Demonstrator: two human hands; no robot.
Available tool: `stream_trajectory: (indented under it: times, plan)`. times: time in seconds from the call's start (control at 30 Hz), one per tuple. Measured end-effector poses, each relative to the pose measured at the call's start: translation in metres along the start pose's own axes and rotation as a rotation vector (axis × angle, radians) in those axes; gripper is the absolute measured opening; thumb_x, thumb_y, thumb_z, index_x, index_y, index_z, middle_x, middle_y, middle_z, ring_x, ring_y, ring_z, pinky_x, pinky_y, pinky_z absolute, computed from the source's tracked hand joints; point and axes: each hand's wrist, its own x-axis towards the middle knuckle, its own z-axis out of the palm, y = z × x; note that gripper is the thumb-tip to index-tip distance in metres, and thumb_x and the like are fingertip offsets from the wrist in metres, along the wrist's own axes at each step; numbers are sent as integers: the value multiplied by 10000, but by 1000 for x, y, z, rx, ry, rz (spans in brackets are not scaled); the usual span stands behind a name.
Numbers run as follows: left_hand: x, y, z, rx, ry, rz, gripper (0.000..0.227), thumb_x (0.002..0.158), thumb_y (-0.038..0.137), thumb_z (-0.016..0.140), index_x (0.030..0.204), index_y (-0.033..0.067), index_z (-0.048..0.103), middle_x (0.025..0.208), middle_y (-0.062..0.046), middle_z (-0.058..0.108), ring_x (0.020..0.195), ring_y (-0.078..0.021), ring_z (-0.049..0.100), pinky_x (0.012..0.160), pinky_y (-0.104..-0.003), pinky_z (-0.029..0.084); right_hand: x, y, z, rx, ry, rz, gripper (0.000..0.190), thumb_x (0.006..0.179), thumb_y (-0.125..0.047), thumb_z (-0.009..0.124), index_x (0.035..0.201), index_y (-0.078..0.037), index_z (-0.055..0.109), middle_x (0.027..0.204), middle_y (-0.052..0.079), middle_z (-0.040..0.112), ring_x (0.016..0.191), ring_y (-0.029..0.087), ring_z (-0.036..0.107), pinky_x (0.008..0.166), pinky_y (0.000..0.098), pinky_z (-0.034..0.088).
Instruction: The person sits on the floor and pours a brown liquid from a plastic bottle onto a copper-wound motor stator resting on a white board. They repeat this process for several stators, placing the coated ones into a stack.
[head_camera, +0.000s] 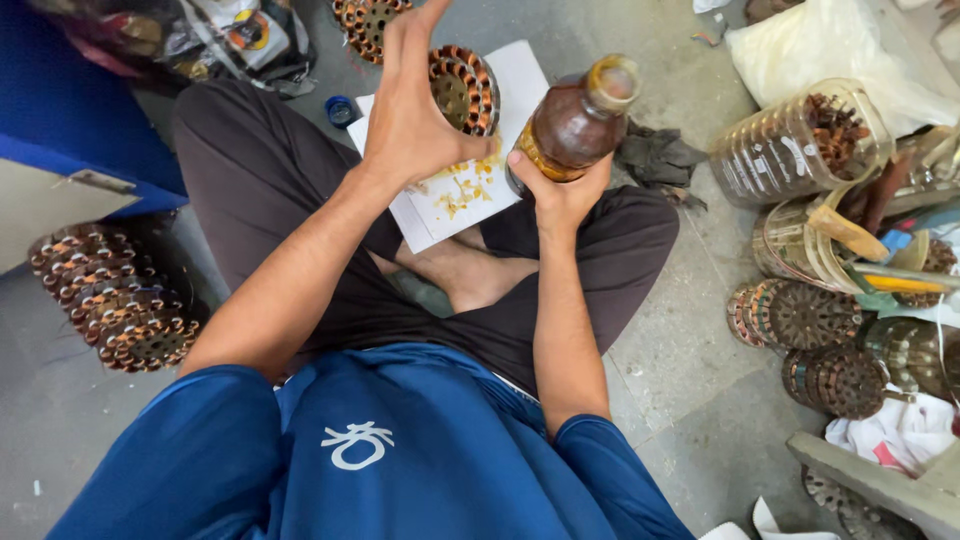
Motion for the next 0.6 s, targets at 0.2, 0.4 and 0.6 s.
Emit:
stream_trajectory:
  times: [0.2,0.4,0.6]
  plan:
    - [-9,-2,-27,60,147,-8,1127,615,226,1092,1468,33,382,1442,-200,405,1367,-407,505,1139,-427,521,-7,8,-9,90,11,-21,740,701,-44,974,1311,30,561,1227,117,655,1120,227,677,1077,388,544]
    - [-59,10,-108,85,138,-217,765,662,233,998,1233,62,518,1172,-118,550,1116,-291,600,979,-417,542,-16,18,-47,230,49,-218,868,761,58,894,1469,6,394,1354,165,613,1230,306,649,1159,464,523]
    - [-164,15,-219,536,236,-157,889,789,149,925,1447,10,344,1396,-143,380,1354,-269,442,1104,-429,453,-32,69,-133,166,135,-268,834,769,151,859,1472,61,418,1388,242,609,1202,368,660,1112,530,564]
